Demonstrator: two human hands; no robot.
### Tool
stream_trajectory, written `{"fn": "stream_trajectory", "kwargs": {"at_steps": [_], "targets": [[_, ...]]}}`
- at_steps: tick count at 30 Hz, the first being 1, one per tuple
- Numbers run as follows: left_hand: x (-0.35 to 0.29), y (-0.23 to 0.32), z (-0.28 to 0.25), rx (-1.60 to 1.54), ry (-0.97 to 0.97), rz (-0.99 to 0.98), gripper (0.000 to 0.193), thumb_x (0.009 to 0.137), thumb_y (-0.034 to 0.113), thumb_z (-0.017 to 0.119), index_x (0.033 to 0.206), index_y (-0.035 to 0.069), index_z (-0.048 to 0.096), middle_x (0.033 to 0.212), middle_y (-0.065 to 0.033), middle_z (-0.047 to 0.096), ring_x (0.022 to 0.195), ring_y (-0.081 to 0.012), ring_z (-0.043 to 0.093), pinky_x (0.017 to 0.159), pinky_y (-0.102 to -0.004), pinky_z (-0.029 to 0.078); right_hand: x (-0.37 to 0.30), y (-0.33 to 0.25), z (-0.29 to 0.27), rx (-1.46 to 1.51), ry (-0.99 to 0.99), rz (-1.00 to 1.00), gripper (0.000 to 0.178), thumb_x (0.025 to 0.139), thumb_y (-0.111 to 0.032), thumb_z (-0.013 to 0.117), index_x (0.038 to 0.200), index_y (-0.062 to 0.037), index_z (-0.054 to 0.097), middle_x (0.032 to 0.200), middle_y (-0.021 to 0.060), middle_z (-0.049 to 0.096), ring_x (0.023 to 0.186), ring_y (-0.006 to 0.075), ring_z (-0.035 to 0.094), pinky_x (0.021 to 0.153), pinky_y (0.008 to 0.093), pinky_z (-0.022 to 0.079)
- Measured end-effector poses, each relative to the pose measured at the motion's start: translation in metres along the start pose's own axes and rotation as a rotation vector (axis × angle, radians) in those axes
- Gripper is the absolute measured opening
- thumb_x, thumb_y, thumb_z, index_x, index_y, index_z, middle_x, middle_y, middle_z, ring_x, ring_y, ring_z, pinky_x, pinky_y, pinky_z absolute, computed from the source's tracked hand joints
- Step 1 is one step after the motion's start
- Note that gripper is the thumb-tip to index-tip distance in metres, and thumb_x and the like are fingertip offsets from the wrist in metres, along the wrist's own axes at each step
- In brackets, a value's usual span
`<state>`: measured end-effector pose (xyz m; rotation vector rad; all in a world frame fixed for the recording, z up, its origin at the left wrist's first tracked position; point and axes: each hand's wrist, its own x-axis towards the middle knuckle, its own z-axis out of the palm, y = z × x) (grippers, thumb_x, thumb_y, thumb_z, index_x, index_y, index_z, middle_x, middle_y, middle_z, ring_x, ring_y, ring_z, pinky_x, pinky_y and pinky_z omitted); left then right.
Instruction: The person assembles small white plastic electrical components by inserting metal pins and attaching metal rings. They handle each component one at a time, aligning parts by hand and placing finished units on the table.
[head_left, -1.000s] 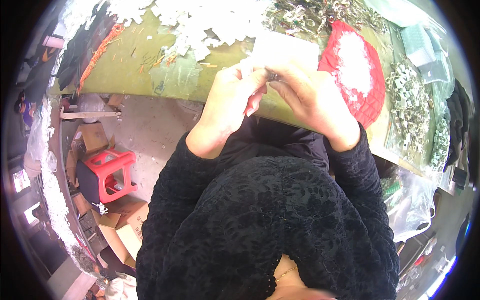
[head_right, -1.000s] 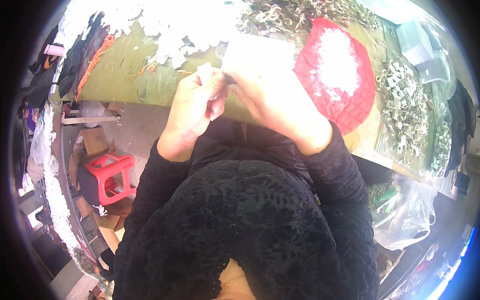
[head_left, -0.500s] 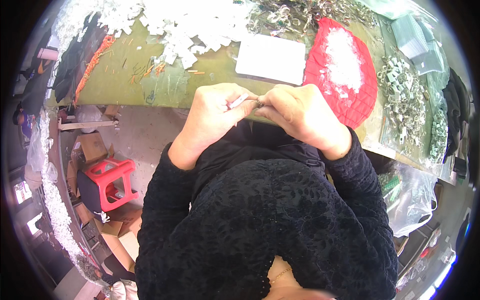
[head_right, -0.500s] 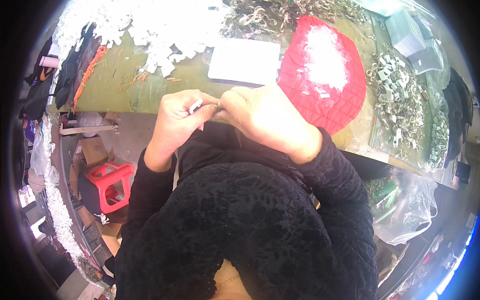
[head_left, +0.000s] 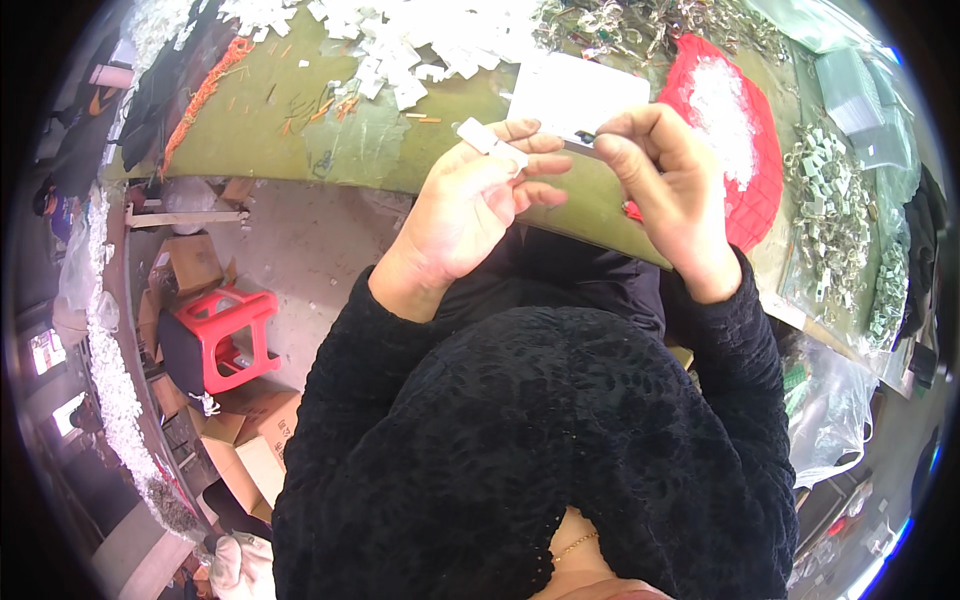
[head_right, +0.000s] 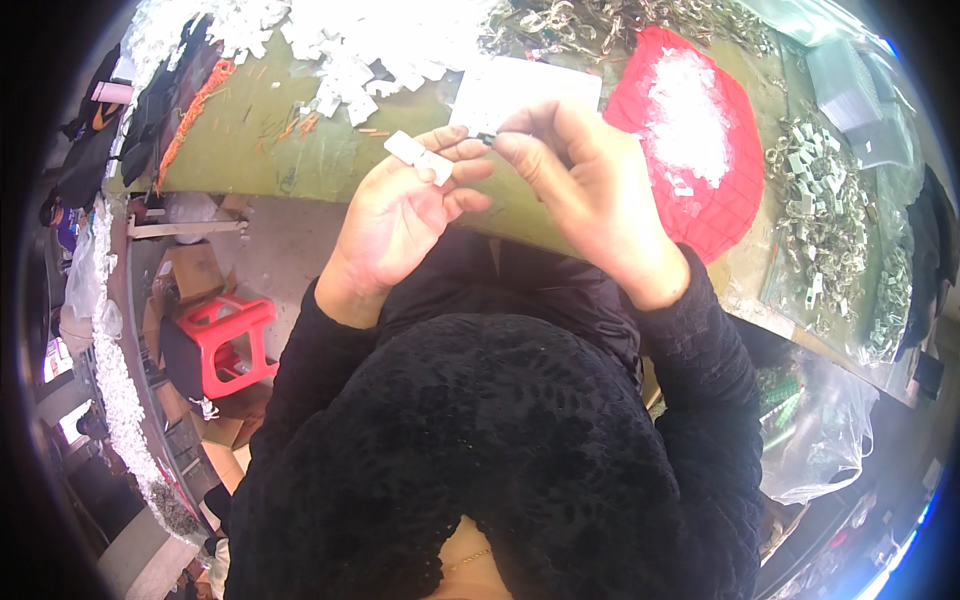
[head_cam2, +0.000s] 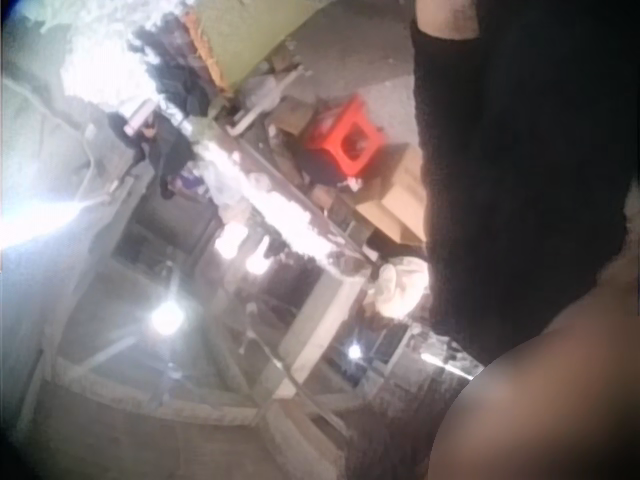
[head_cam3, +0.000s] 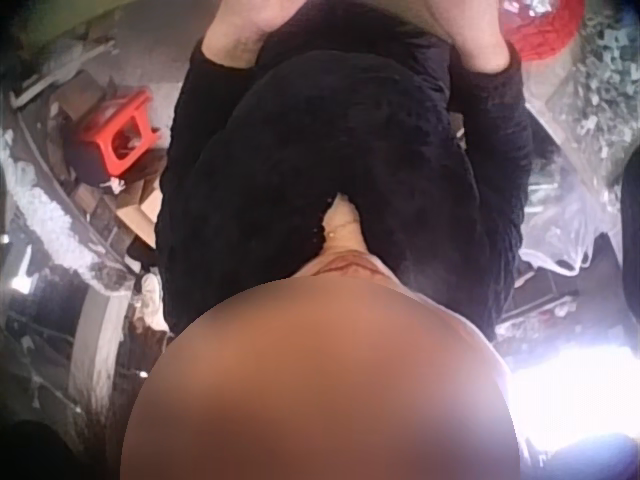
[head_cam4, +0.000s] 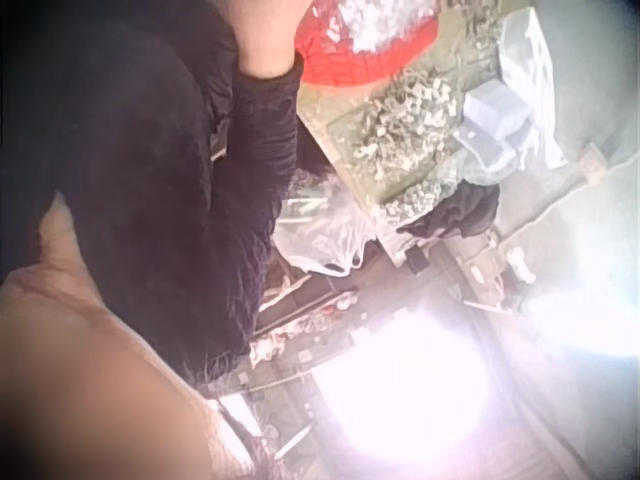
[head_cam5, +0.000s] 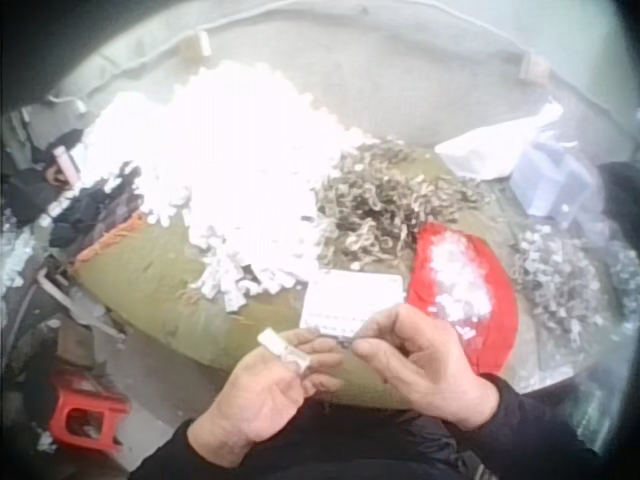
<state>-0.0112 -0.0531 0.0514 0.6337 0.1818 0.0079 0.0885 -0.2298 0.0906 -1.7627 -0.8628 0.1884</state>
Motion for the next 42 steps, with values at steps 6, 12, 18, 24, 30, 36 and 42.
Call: {"fn": "stream_trajectory", "kwargs": {"at_steps": [6,12,18,24,30,36,42], "targets": [[-0.002,-0.008,0.002,0.245,-0.058,0.157,0.038,0.099,0.01,0.055,0.134,-0.006,0.05,0.136,-0.0169,0.055,0.116,-0.0264,0.059,0.097,-0.0395,0.049,-0.004,-0.01,0.019,0.836,-0.132,0.362,0.013,0.098,-0.019,0.063,0.101,-0.0064,0.063,0.083,-0.0044,0.064,0.057,-0.0025,0.042,0.051,0.0147,0.031],[-0.01,-0.002,0.0,0.373,-0.008,0.245,0.031,0.091,0.005,0.067,0.12,-0.005,0.063,0.124,-0.014,0.064,0.107,-0.0197,0.062,0.091,-0.0334,0.05,-0.004,-0.009,0.029,0.863,-0.175,0.437,0.014,0.098,-0.02,0.063,0.1,-0.0062,0.063,0.08,-0.003,0.062,0.053,-0.0005,0.038,0.048,0.0164,0.029],[-0.01,-0.006,0.0,0.342,0.002,0.282,0.033,0.088,-0.004,0.069,0.12,-0.004,0.064,0.114,-0.009,0.069,0.106,-0.0164,0.063,0.096,-0.03,0.049,-0.007,-0.012,0.035,0.866,-0.07,0.502,0.011,0.099,-0.015,0.06,0.095,-0.0046,0.06,0.061,-0.0059,0.045,0.047,0.0025,0.033,0.045,0.019,0.024],[-0.013,-0.01,-0.004,0.256,0.01,0.274,0.03,0.086,-0.002,0.071,0.116,-0.003,0.065,0.111,-0.0081,0.069,0.1,-0.0148,0.063,0.09,-0.0294,0.051,-0.009,-0.008,0.038,0.88,-0.12,0.477,0.015,0.097,-0.018,0.063,0.1,-0.0039,0.064,0.074,-0.0036,0.06,0.051,0.0003,0.038,0.046,0.0178,0.028],[-0.016,-0.007,-0.006,0.431,0.001,0.332,0.025,0.086,0.001,0.073,0.11,-0.001,0.067,0.099,-0.0041,0.068,0.094,-0.0111,0.062,0.085,-0.0256,0.051,-0.021,-0.012,0.041,0.579,-0.054,0.314,0.013,0.097,-0.011,0.062,0.105,0.0001,0.066,0.083,0.0003,0.067,0.062,0.0057,0.056,0.055,0.0203,0.044],[-0.018,0.0,-0.008,0.546,0.036,0.327,0.018,0.089,0.005,0.072,0.106,0.002,0.065,0.087,-0.0014,0.064,0.067,-0.0041,0.055,0.055,-0.019,0.043,-0.026,-0.002,0.046,0.197,-0.082,-0.077,0.02,0.096,-0.003,0.061,0.115,-0.0003,0.065,0.093,0.0097,0.072,0.078,0.0102,0.067,0.07,0.0252,0.053],[-0.016,-0.014,0.002,0.239,0.052,0.281,0.021,0.099,0.014,0.058,0.117,0.003,0.058,0.077,-0.001,0.058,0.055,-0.0049,0.046,0.048,-0.0203,0.037,-0.029,0.001,0.057,0.271,0.065,0.126,0.021,0.093,-0.004,0.065,0.114,-0.0006,0.06,0.085,0.0055,0.068,0.073,0.0081,0.063,0.065,0.0242,0.051]]}}
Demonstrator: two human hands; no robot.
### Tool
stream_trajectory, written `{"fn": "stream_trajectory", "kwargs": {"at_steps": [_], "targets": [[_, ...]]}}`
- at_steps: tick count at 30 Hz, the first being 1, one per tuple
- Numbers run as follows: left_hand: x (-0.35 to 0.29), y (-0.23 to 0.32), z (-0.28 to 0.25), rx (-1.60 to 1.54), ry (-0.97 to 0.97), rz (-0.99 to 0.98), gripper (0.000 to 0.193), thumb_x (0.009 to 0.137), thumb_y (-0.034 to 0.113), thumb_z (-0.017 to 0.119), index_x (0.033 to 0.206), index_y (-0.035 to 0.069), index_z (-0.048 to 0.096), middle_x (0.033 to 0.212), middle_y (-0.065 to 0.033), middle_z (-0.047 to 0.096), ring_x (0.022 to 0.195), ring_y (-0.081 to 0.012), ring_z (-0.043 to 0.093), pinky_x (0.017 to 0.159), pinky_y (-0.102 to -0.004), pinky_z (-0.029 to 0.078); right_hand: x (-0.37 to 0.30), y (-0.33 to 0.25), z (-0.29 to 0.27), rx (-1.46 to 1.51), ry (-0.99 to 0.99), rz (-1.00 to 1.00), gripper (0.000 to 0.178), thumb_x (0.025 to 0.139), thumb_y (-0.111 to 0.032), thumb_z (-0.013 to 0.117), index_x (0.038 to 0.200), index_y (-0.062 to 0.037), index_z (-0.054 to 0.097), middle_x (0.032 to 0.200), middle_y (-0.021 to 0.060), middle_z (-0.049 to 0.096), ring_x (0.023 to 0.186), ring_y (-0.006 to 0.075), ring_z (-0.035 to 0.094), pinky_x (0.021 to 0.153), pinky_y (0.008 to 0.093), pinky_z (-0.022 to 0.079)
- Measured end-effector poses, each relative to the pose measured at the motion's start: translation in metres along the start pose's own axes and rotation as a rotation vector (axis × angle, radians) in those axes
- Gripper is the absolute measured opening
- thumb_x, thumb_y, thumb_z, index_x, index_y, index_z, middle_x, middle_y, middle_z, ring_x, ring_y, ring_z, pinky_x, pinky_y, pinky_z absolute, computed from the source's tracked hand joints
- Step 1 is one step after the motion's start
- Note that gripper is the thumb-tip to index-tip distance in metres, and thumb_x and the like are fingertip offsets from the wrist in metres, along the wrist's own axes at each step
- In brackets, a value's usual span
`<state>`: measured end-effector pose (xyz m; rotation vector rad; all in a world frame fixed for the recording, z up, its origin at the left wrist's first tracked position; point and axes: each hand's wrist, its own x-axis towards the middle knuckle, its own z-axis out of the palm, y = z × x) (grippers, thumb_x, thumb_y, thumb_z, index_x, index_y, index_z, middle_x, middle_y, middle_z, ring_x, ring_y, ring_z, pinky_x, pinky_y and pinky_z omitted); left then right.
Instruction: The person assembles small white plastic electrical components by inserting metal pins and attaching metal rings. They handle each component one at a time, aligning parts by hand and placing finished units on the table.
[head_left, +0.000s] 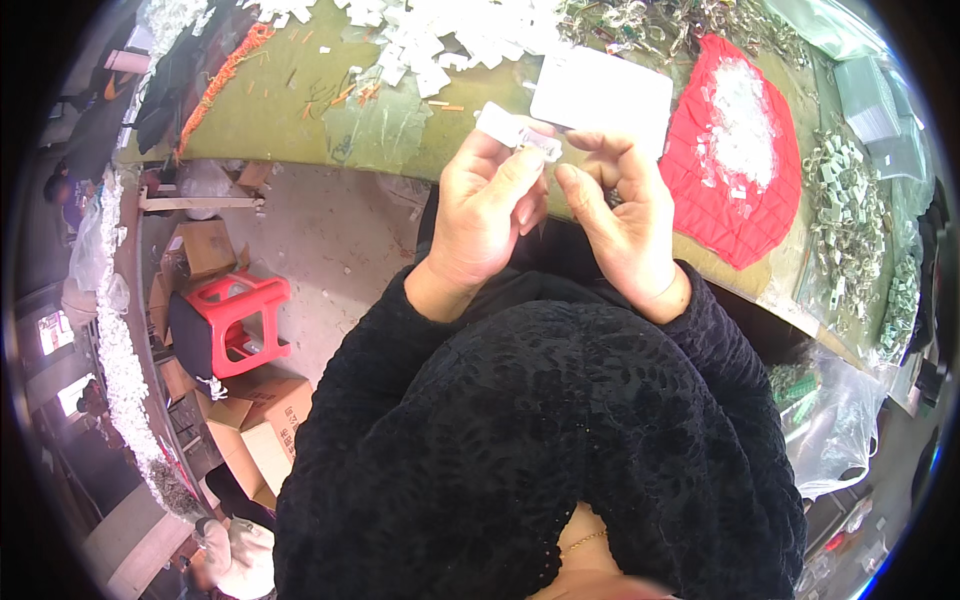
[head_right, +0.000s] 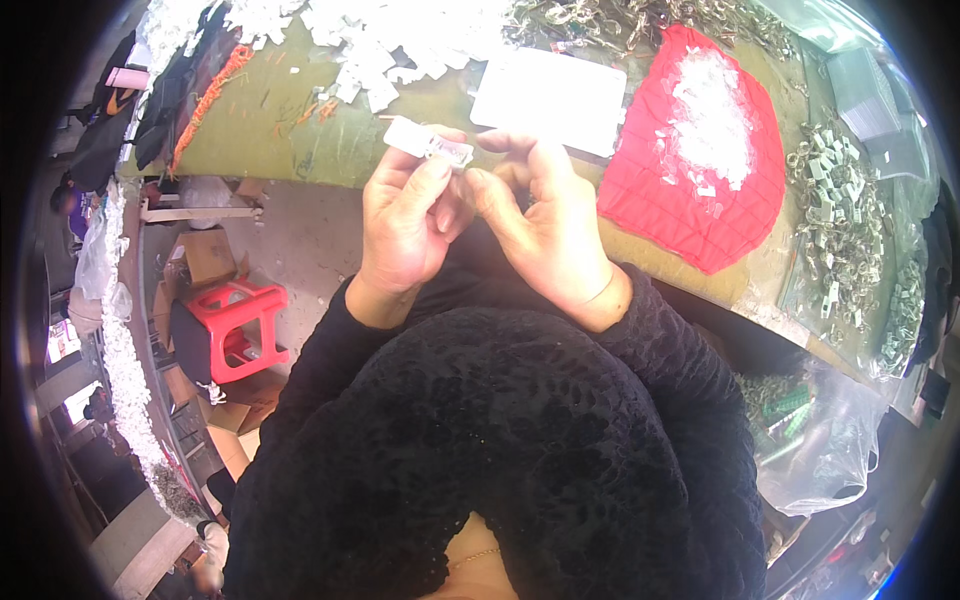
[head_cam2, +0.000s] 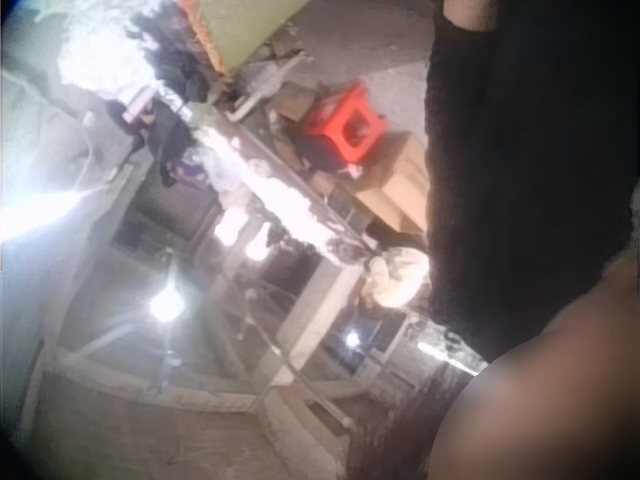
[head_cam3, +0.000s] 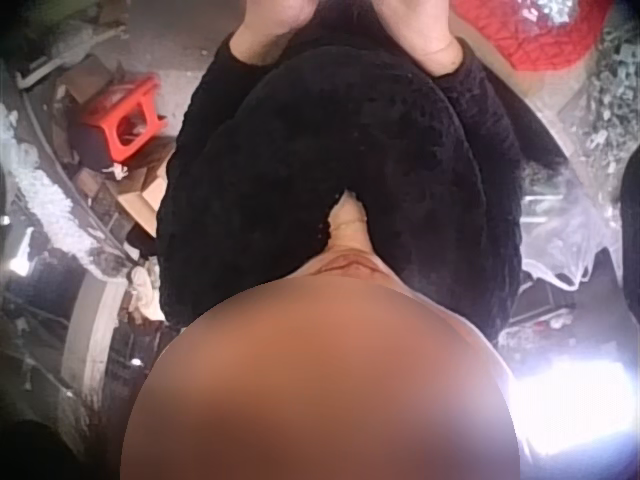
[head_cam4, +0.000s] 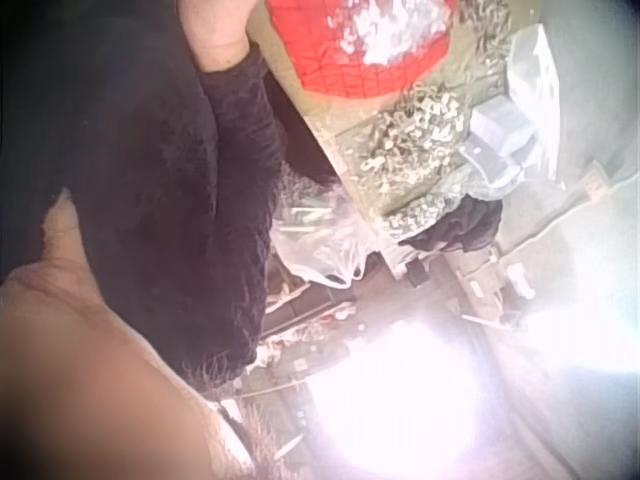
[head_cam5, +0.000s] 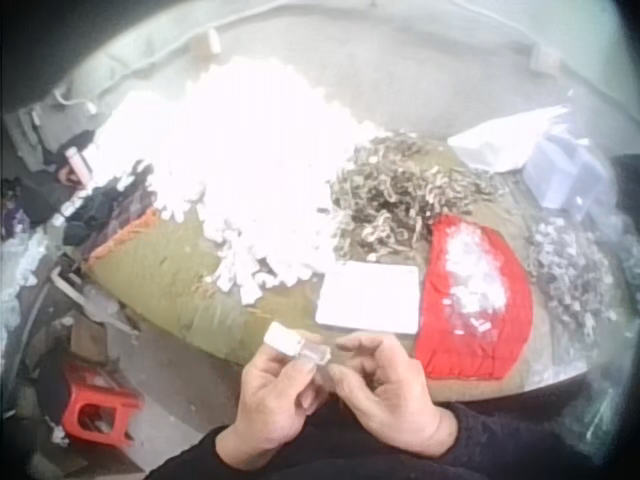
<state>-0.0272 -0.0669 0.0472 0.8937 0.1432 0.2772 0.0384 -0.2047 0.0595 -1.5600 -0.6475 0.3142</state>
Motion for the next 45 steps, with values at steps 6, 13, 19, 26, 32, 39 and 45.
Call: {"fn": "stream_trajectory", "kwargs": {"at_steps": [6,13,19,26,32,39,45], "targets": [[-0.005,-0.004,0.011,0.064,0.11,0.029,0.017,0.097,0.007,0.053,0.114,0.004,0.057,0.082,0.0002,0.057,0.059,-0.0034,0.046,0.05,-0.0201,0.037,-0.001,-0.006,0.0,-0.237,0.044,-0.088,0.006,0.09,0.001,0.067,0.094,0.0004,0.062,0.081,0.0004,0.064,0.07,0.0032,0.056,0.064,0.0202,0.048],[-0.007,-0.004,0.016,0.352,0.15,0.136,0.018,0.095,0.001,0.053,0.113,0.003,0.057,0.088,0.0023,0.056,0.066,-0.0011,0.045,0.054,-0.0184,0.038,0.002,-0.004,-0.004,-0.307,0.089,-0.164,0.011,0.085,-0.006,0.068,0.094,-0.0031,0.062,0.074,0.0101,0.067,0.062,0.014,0.065,0.057,0.0286,0.052],[-0.008,-0.003,0.007,0.17,0.059,-0.004,0.021,0.097,0.004,0.048,0.115,0.0,0.057,0.081,-0.0015,0.054,0.058,-0.0053,0.044,0.05,-0.0223,0.037,0.004,0.0,-0.004,0.045,-0.015,0.219,0.011,0.09,-0.01,0.062,0.095,0.0006,0.06,0.076,0.0058,0.067,0.067,0.0087,0.063,0.059,0.024,0.049],[-0.001,0.001,-0.015,-0.259,0.0,-0.173,0.028,0.099,0.011,0.053,0.123,-0.003,0.056,0.082,-0.0028,0.056,0.058,-0.0085,0.046,0.048,-0.024,0.039,0.007,-0.003,-0.005,0.086,-0.173,0.311,0.013,0.095,-0.012,0.06,0.099,0.0003,0.061,0.092,0.0057,0.067,0.083,0.0127,0.064,0.062,0.0248,0.049],[0.004,0.028,-0.048,-0.194,-0.013,-0.079,0.032,0.099,0.01,0.055,0.128,-0.004,0.056,0.098,-0.0108,0.066,0.059,-0.0116,0.056,0.047,-0.025,0.044,0.053,-0.007,-0.03,-0.373,0.12,-0.076,0.013,0.092,-0.01,0.065,0.103,-0.0031,0.069,0.091,0.012,0.071,0.086,0.0228,0.069,0.07,0.0324,0.054],[0.008,0.026,-0.058,-0.176,-0.007,-0.206,0.041,0.098,0.011,0.056,0.134,-0.008,0.05,0.121,-0.0261,0.062,0.069,-0.0168,0.063,0.047,-0.0272,0.055,0.134,0.04,-0.027,-1.004,-0.162,-0.361,0.017,0.085,-0.013,0.069,0.097,-0.001,0.068,0.089,0.0189,0.066,0.082,0.0364,0.065,0.074,0.0396,0.052],[0.012,0.024,-0.06,-0.255,-0.001,-0.26,0.043,0.097,0.01,0.058,0.135,-0.008,0.049,0.119,-0.0258,0.063,0.075,-0.018,0.066,0.05,-0.0283,0.056,0.144,0.054,-0.03,-1.001,-0.235,-0.303,0.016,0.084,-0.014,0.069,0.092,-0.0005,0.066,0.086,0.019,0.064,0.082,0.0369,0.063,0.074,0.0419,0.05]]}}
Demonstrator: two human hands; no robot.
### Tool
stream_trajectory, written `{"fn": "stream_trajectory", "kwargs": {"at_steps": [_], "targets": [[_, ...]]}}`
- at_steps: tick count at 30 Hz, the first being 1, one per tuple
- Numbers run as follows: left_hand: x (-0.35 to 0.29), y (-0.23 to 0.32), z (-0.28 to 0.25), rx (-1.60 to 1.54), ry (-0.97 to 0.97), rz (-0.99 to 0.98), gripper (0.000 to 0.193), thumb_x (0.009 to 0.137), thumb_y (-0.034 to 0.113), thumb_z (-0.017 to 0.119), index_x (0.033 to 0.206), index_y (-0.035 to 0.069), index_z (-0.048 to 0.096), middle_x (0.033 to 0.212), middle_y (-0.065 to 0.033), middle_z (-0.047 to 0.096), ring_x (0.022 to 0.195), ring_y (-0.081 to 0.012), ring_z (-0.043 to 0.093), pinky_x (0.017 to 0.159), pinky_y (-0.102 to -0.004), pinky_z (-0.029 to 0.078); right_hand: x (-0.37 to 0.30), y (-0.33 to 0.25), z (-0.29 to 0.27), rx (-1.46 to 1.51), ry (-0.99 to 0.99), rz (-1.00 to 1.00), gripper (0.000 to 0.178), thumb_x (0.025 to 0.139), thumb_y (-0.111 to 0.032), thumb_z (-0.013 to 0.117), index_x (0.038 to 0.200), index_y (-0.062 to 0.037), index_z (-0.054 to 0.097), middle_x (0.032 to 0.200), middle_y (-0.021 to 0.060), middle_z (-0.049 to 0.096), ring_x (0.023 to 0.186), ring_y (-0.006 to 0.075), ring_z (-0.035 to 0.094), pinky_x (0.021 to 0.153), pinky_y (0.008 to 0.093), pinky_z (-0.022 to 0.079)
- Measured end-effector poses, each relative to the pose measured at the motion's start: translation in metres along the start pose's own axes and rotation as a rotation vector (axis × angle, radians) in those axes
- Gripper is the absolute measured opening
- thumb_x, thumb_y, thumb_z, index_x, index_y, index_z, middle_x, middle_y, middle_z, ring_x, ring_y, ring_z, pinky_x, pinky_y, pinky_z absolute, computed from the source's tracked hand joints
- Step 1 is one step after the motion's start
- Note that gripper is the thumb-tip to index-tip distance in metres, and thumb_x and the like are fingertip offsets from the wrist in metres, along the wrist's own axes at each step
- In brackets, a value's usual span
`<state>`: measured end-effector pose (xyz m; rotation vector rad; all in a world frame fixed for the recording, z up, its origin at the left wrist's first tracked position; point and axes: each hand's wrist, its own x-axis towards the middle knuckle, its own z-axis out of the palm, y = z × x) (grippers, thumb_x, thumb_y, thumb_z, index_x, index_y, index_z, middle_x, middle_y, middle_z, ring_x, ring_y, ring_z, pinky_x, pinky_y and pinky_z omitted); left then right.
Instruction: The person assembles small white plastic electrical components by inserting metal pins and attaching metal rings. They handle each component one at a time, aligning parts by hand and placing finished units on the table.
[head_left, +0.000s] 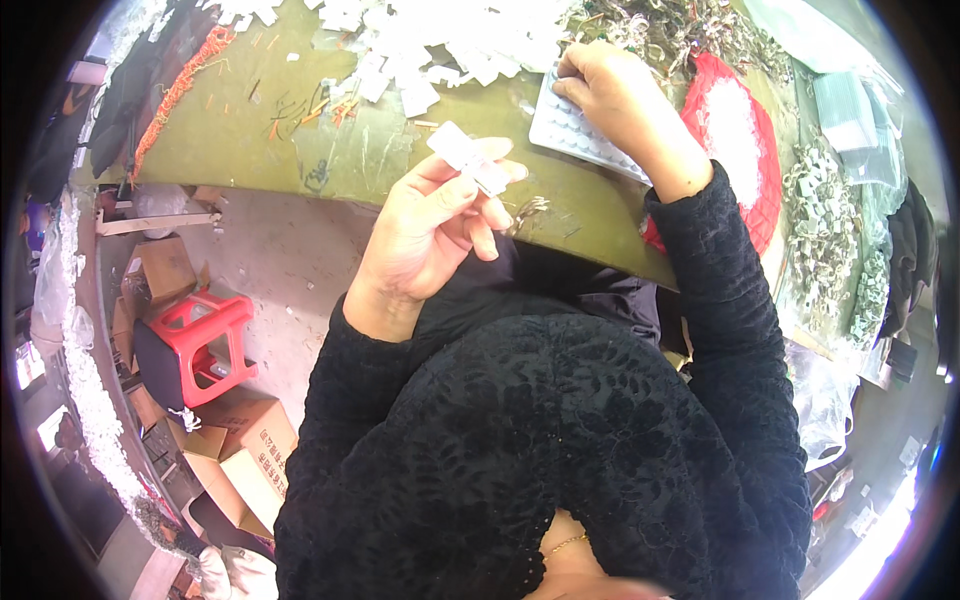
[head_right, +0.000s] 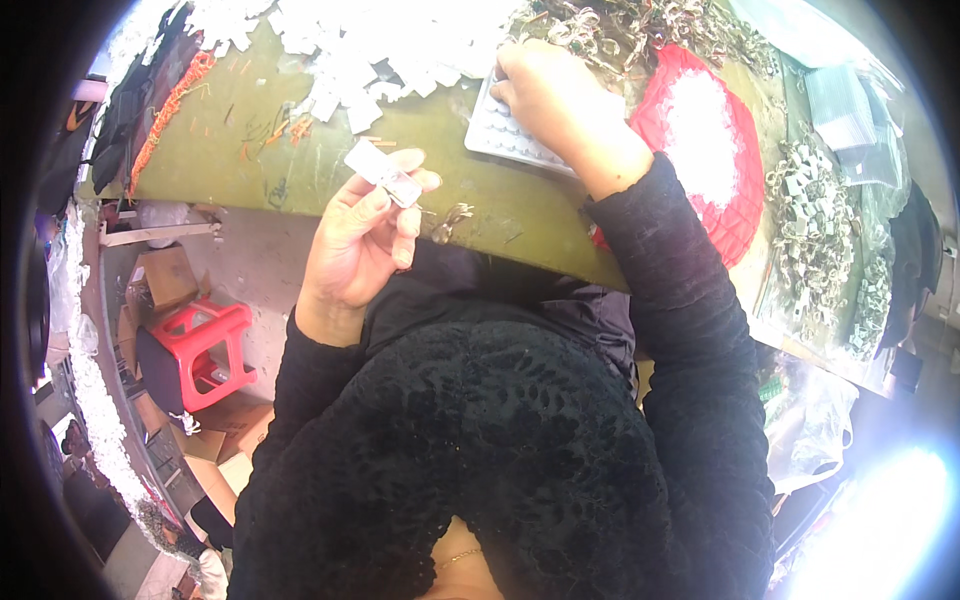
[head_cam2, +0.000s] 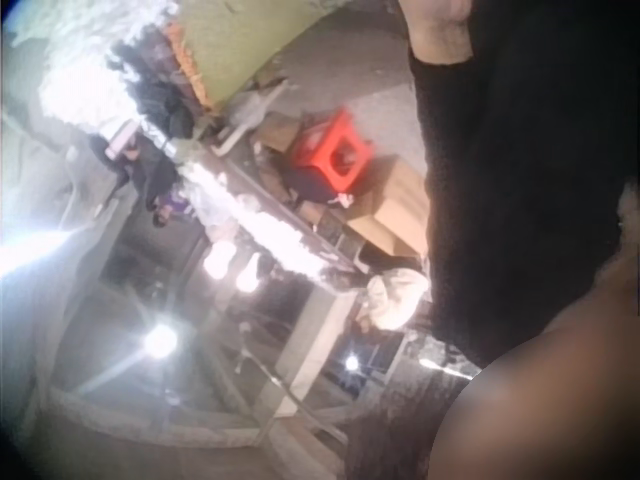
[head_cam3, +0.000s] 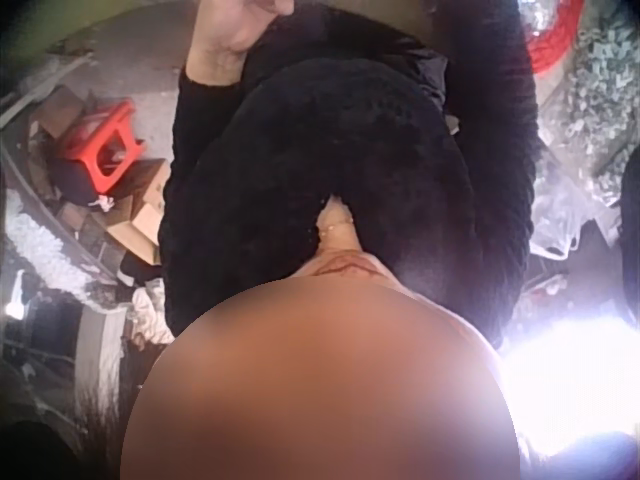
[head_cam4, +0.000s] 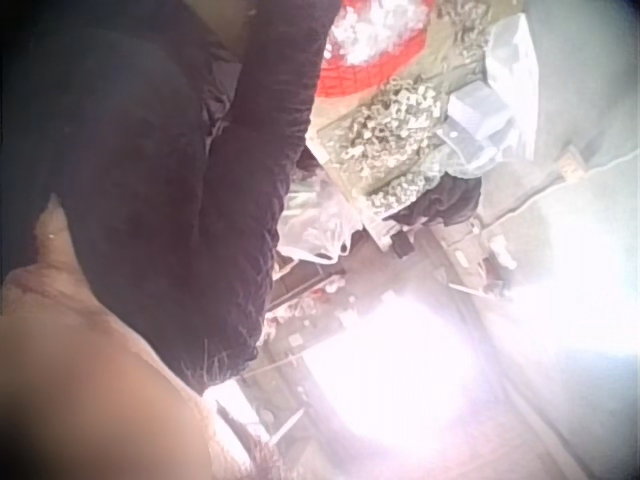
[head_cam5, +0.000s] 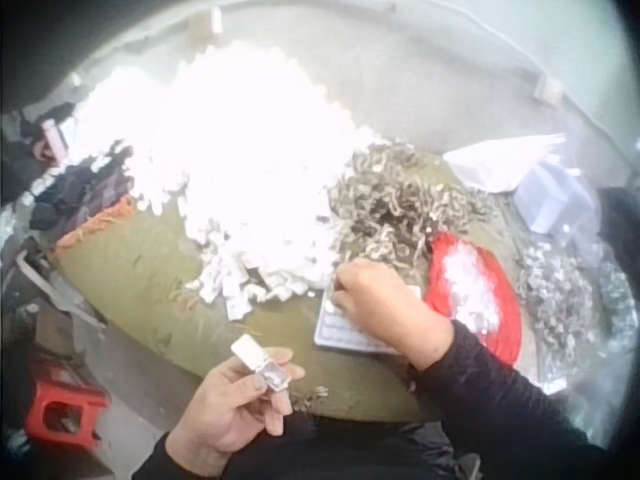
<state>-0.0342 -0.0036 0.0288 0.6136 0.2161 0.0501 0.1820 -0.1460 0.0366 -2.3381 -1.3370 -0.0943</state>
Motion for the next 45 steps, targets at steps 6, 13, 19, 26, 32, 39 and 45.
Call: {"fn": "stream_trajectory", "kwargs": {"at_steps": [6,13,19,26,32,39,45], "targets": [[0.004,-0.007,-0.001,-0.044,0.009,-0.013,0.041,0.096,0.01,0.06,0.131,-0.008,0.051,0.112,-0.0237,0.066,0.069,-0.0172,0.066,0.05,-0.0274,0.056,-0.012,-0.029,-0.024,0.159,0.08,-0.062,0.013,0.088,-0.01,0.068,0.096,-0.0007,0.066,0.084,0.0131,0.065,0.076,0.0247,0.064,0.07,0.0333,0.051],[0.004,-0.015,0.0,-0.149,-0.105,-0.017,0.024,0.098,0.009,0.059,0.117,-0.006,0.06,0.1,-0.0193,0.07,0.073,-0.0212,0.071,0.056,-0.0314,0.062,-0.048,-0.078,-0.042,0.557,0.022,-0.177,0.013,0.082,0.001,0.073,0.092,-0.0044,0.067,0.082,0.0015,0.062,0.066,0.0093,0.055,0.057,0.0232,0.043],[-0.005,-0.023,0.006,-0.063,-0.066,-0.02,0.021,0.097,0.008,0.06,0.113,-0.006,0.061,0.094,-0.0176,0.07,0.07,-0.0218,0.07,0.055,-0.0321,0.061,-0.062,-0.084,-0.044,0.678,-0.066,-0.15,0.012,0.082,-0.002,0.074,0.091,-0.0038,0.067,0.081,0.0034,0.063,0.069,0.0123,0.058,0.061,0.0255,0.045],[-0.011,-0.02,0.009,-0.018,-0.044,-0.055,0.032,0.094,0.013,0.065,0.119,-0.006,0.058,0.095,-0.0166,0.067,0.064,-0.0156,0.062,0.05,-0.0277,0.054,-0.089,-0.055,-0.043,0.483,0.178,-0.1,0.012,0.083,-0.003,0.071,0.095,-0.0028,0.067,0.086,0.0094,0.064,0.079,0.0272,0.064,0.07,0.0345,0.052],[-0.014,-0.013,-0.006,0.008,-0.043,-0.012,0.039,0.095,0.012,0.064,0.128,-0.006,0.053,0.1,-0.0139,0.061,0.069,-0.0112,0.058,0.053,-0.0211,0.047,-0.1,-0.018,-0.036,-0.12,0.108,-0.153,0.019,0.078,-0.012,0.07,0.093,-0.0046,0.061,0.089,0.0122,0.061,0.089,0.0312,0.06,0.076,0.0414,0.048],[-0.015,-0.011,-0.007,-0.029,-0.016,0.019,0.04,0.093,0.008,0.064,0.128,-0.008,0.052,0.097,-0.0151,0.064,0.062,-0.0123,0.055,0.046,-0.0243,0.047,-0.088,-0.01,-0.049,-0.052,0.262,-0.244,0.008,0.077,-0.008,0.062,0.076,-0.0007,0.057,0.076,0.0148,0.059,0.074,0.0343,0.061,0.069,0.0452,0.05],[-0.006,-0.015,-0.01,-0.104,-0.139,-0.054,0.042,0.094,0.009,0.064,0.13,-0.008,0.05,0.102,-0.0176,0.061,0.063,-0.0106,0.054,0.049,-0.0221,0.047,-0.1,-0.015,-0.104,-0.215,0.265,-0.155,0.012,0.085,-0.017,0.068,0.087,-0.007,0.062,0.092,0.0119,0.062,0.087,0.0305,0.061,0.077,0.0411,0.048]]}}
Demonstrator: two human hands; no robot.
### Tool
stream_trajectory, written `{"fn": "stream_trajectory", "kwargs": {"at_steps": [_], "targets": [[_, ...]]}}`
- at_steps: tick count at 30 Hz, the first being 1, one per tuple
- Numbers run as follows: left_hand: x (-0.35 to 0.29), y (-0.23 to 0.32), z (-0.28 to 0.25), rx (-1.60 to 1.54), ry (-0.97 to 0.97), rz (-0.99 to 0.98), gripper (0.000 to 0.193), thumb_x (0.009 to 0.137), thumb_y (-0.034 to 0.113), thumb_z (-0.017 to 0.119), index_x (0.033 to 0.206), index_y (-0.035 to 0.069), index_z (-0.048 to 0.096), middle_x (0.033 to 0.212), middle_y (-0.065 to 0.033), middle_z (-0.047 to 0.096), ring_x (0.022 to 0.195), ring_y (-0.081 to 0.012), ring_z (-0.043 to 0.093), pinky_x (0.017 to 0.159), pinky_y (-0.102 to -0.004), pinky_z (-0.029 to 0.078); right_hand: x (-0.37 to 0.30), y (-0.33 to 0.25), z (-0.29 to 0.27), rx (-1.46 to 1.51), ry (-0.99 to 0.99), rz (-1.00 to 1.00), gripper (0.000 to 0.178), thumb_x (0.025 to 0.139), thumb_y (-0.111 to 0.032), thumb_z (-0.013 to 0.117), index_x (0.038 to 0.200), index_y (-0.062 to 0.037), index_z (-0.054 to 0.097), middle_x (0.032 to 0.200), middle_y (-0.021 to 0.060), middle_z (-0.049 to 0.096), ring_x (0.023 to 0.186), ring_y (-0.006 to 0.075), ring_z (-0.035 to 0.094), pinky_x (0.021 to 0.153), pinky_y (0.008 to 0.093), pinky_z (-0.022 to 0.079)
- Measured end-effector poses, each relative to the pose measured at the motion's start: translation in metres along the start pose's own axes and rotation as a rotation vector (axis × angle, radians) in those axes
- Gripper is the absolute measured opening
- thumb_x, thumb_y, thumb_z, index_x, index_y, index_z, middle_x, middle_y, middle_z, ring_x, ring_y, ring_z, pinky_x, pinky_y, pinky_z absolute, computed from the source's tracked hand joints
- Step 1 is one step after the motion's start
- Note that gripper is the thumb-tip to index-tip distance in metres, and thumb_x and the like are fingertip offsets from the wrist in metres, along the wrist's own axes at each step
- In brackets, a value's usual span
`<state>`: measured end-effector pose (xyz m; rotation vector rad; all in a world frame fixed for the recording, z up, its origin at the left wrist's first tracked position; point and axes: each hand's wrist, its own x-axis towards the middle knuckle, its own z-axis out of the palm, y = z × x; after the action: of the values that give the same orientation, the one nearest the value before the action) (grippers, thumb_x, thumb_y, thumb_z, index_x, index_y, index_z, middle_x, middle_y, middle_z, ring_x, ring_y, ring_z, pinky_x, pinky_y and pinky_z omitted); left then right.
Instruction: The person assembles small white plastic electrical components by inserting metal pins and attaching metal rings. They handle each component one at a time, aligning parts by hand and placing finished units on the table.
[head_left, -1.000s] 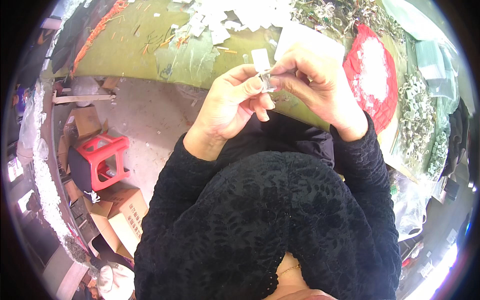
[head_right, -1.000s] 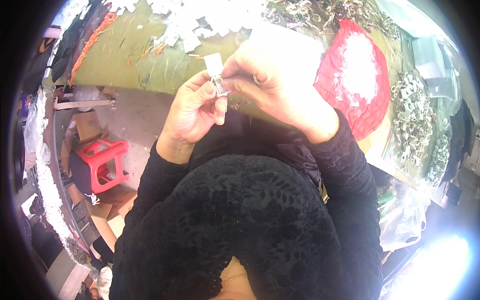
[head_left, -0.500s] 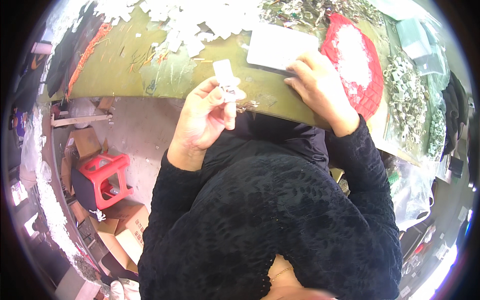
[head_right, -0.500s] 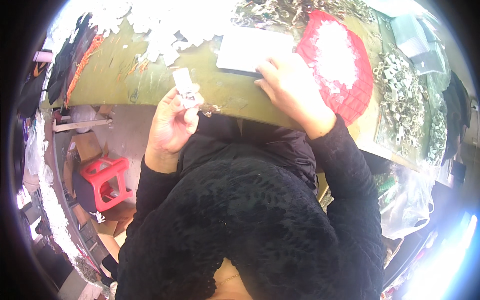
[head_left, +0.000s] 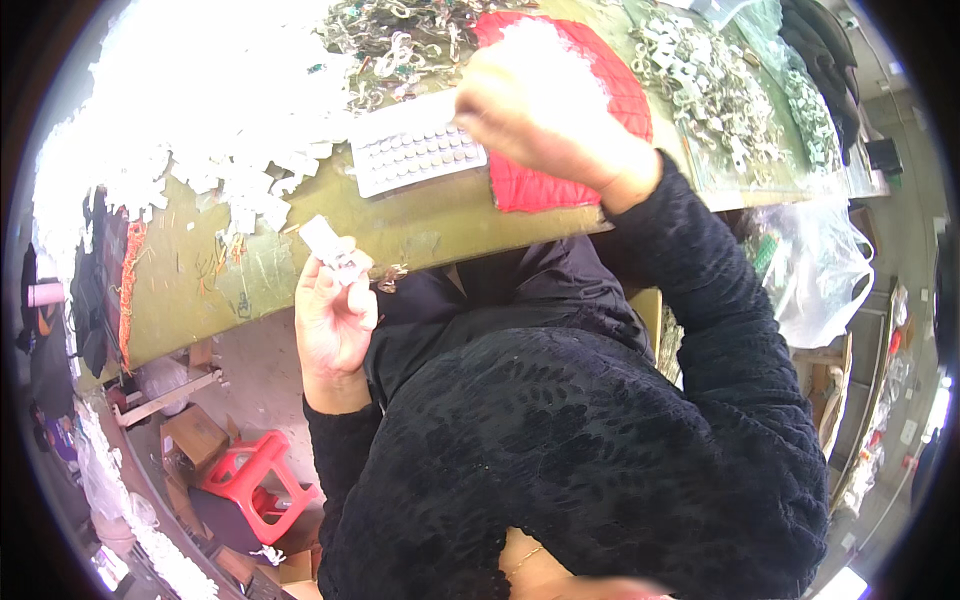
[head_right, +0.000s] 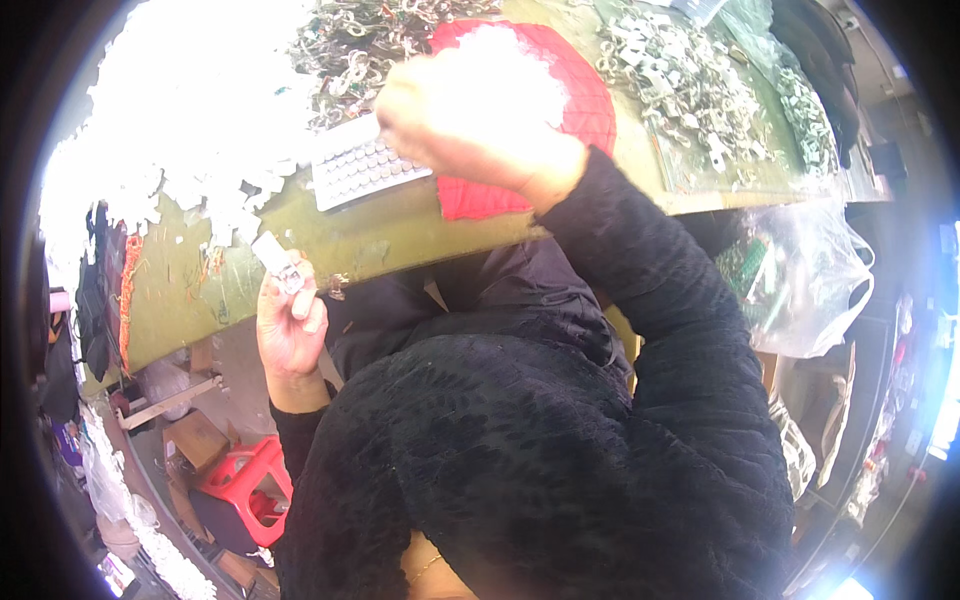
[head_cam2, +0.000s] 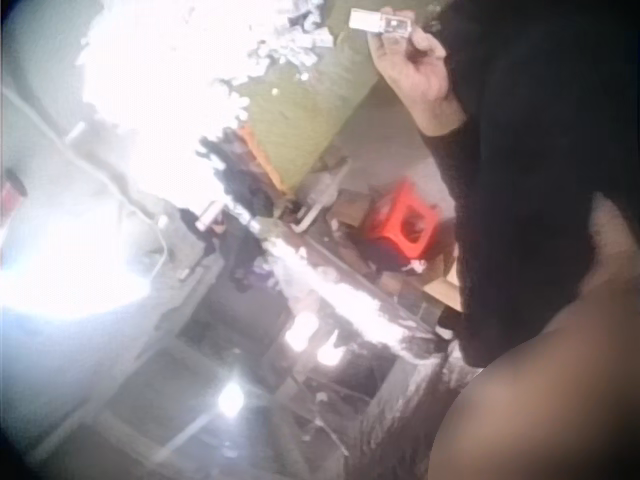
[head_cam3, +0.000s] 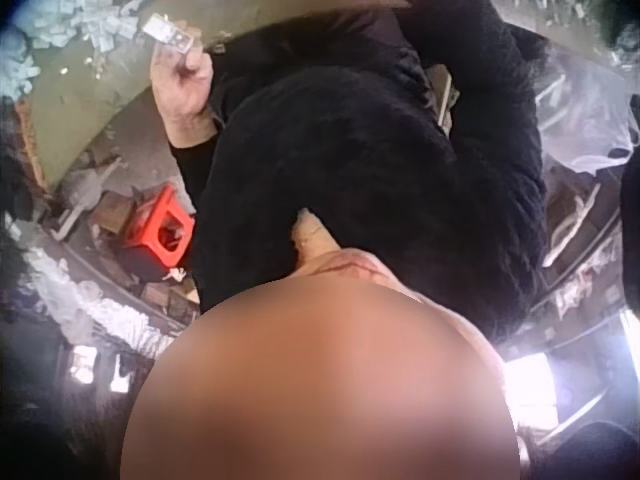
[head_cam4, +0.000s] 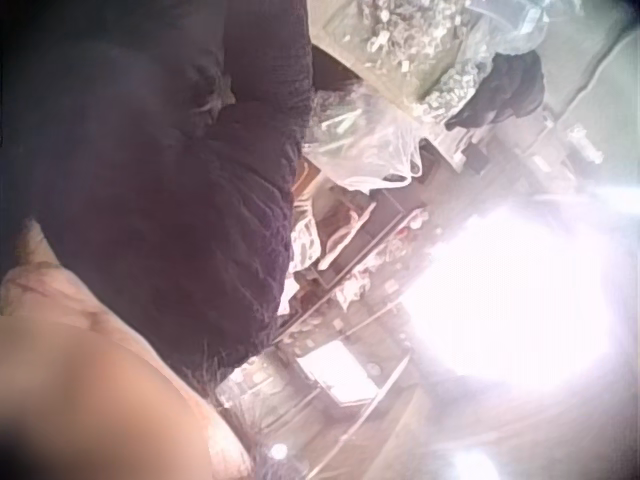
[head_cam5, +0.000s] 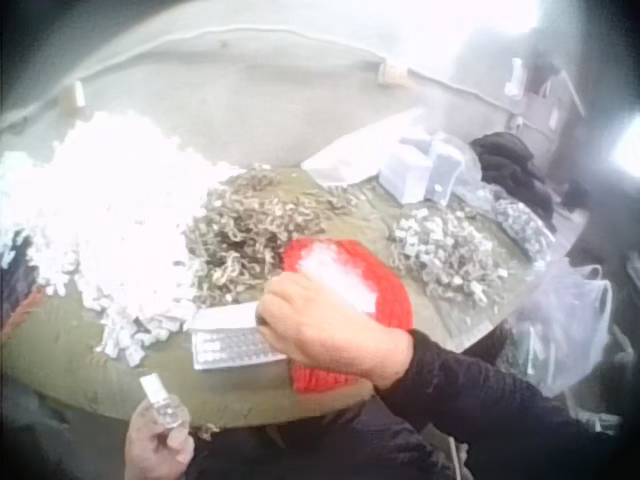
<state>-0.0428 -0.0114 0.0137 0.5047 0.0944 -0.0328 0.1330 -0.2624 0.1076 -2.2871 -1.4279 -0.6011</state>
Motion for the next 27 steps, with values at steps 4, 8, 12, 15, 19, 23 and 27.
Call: {"fn": "stream_trajectory", "kwargs": {"at_steps": [4,8,12,15,19,23,27], "targets": [[0.006,-0.006,0.002,0.01,-0.037,-0.052,0.04,0.095,0.005,0.06,0.13,-0.008,0.048,0.105,-0.0184,0.06,0.061,-0.0095,0.052,0.045,-0.0219,0.044,-0.023,0.021,-0.07,-0.07,0.219,0.109,0.012,0.085,-0.001,0.064,0.097,0.0,0.063,0.087,0.0106,0.062,0.072,0.0206,0.061,0.06,0.0314,0.048],[0.017,-0.018,0.005,-0.076,-0.109,-0.185,0.042,0.095,0.002,0.055,0.134,-0.008,0.042,0.103,-0.0144,0.057,0.06,-0.0074,0.048,0.043,-0.0217,0.039,-0.121,0.03,-0.161,-0.388,0.545,0.594,0.01,0.086,-0.009,0.068,0.087,-0.001,0.062,0.081,0.0133,0.06,0.075,0.0248,0.06,0.068,0.0339,0.048],[0.027,-0.031,0.007,-0.1,-0.19,-0.349,0.044,0.098,0.007,0.057,0.136,-0.007,0.039,0.112,-0.0171,0.055,0.066,-0.0089,0.051,0.045,-0.0215,0.042,-0.284,0.014,-0.256,-0.986,0.756,0.884,0.015,0.09,-0.015,0.064,0.09,-0.0001,0.064,0.084,0.0153,0.064,0.078,0.0296,0.064,0.071,0.0373,0.049],[0.027,-0.036,0.006,-0.116,-0.268,-0.439,0.042,0.098,0.007,0.057,0.133,-0.006,0.039,0.113,-0.0177,0.054,0.068,-0.0105,0.053,0.047,-0.0226,0.047,-0.42,-0.032,-0.305,-1.286,0.691,1.05,0.027,0.091,-0.028,0.062,0.097,-0.002,0.069,0.102,0.0166,0.069,0.102,0.0357,0.063,0.089,0.0418,0.049],[0.012,-0.04,0.011,-0.119,-0.245,-0.446,0.041,0.098,0.006,0.057,0.133,-0.006,0.039,0.112,-0.0157,0.053,0.066,-0.0097,0.051,0.047,-0.0222,0.046,-0.578,-0.117,-0.303,-1.478,0.456,1.394,0.024,0.09,-0.027,0.058,0.099,-0.0076,0.068,0.102,0.0165,0.067,0.104,0.0354,0.061,0.09,0.0444,0.049],[-0.011,-0.043,0.018,-0.19,-0.314,-0.456,0.045,0.097,0.002,0.057,0.136,-0.006,0.037,0.103,-0.0085,0.048,0.064,-0.0055,0.038,0.047,-0.02,0.03,-0.663,-0.158,-0.269,-1.304,0.133,2.064,0.027,0.094,-0.032,0.056,0.104,-0.0109,0.068,0.109,0.0187,0.066,0.104,0.0369,0.064,0.087,0.0508,0.05],[-0.029,-0.041,0.021,-0.041,-0.232,-0.366,0.045,0.097,0.003,0.056,0.138,-0.006,0.038,0.11,-0.0098,0.048,0.071,-0.0078,0.046,0.052,-0.0203,0.039,-0.596,-0.084,-0.259,-1.387,0.307,1.319,0.023,0.096,-0.021,0.057,0.111,-0.0066,0.068,0.103,0.0163,0.069,0.094,0.0309,0.068,0.085,0.0412,0.052]]}}
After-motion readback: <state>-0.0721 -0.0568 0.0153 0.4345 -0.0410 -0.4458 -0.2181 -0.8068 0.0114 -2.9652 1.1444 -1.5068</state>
